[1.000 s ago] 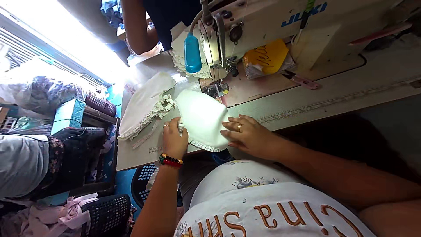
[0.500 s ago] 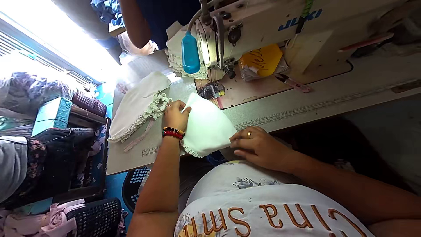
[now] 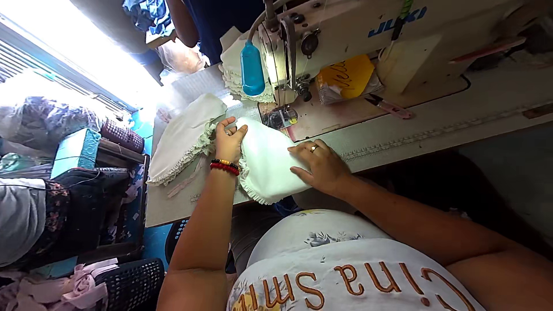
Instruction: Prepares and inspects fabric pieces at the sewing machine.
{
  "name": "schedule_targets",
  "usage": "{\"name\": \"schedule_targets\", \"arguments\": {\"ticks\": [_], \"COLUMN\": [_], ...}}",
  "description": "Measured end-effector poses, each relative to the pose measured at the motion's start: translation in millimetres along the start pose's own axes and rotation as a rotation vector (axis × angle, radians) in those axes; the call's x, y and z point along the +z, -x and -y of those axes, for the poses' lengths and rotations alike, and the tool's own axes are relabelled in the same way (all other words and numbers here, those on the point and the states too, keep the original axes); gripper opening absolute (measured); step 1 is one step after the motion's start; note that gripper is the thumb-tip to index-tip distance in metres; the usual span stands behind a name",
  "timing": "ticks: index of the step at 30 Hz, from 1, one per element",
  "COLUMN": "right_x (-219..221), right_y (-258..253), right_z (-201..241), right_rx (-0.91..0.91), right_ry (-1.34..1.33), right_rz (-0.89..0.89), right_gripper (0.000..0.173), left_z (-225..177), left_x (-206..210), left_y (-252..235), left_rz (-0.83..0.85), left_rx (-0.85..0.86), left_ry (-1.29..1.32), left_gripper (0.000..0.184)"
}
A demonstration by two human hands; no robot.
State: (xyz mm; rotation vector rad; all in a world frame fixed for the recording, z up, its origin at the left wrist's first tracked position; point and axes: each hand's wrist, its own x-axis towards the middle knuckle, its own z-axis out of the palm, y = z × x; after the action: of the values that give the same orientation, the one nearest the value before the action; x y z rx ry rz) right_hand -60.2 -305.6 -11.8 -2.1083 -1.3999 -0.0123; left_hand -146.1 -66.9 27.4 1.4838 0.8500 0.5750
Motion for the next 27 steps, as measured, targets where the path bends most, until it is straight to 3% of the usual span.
{"name": "schedule_targets", "arguments": {"ticks": [2, 6, 12, 16, 20, 22, 27], "right_x": [-1.5, -1.8, 1.4, -9.9, -11.2, -6.0, 10.7], "right_y": [-0.6, 0.3, 3.7, -13.5, -43.0, -50.4, -30.7], "right_z": [0.1, -0.6, 1.7, 0.5, -0.9, 2.5, 9.8], "right_rx": [0.009, 0.005, -0.067, 0.127, 0.274, 0.219, -0.124], "right_ry": [-0.014, -0.013, 0.025, -0.229, -0.245, -0.171, 0.091], "right_rz": [0.007, 0.002, -0.072, -0.054, 0.024, 0.045, 0.1], "right_gripper": [0.044, 0.043, 0.032, 0.044, 0.05, 0.05, 0.038], "left_z": [1.3, 6.2, 11.9, 10.2, 9.9, 9.8, 9.7], "left_x": [3.1, 6.0, -0.8, -6.7, -13.6, -18.3, -32.3], "left_y": [-1.4, -3.8, -5.2, 0.4, 5.8, 6.4, 3.4], "left_rz": [-0.006, -0.005, -0.011, 0.009, -0.039, -0.047, 0.008], "left_rx": [-0.017, -0.032, 0.039, 0.085, 0.062, 0.042, -0.031], "left_ry": [-0.006, -0.095, -0.081, 0.004, -0.156, -0.271, -0.468], "left_gripper": [0.054, 0.026, 0.028, 0.021, 0.026, 0.029, 0.034]}}
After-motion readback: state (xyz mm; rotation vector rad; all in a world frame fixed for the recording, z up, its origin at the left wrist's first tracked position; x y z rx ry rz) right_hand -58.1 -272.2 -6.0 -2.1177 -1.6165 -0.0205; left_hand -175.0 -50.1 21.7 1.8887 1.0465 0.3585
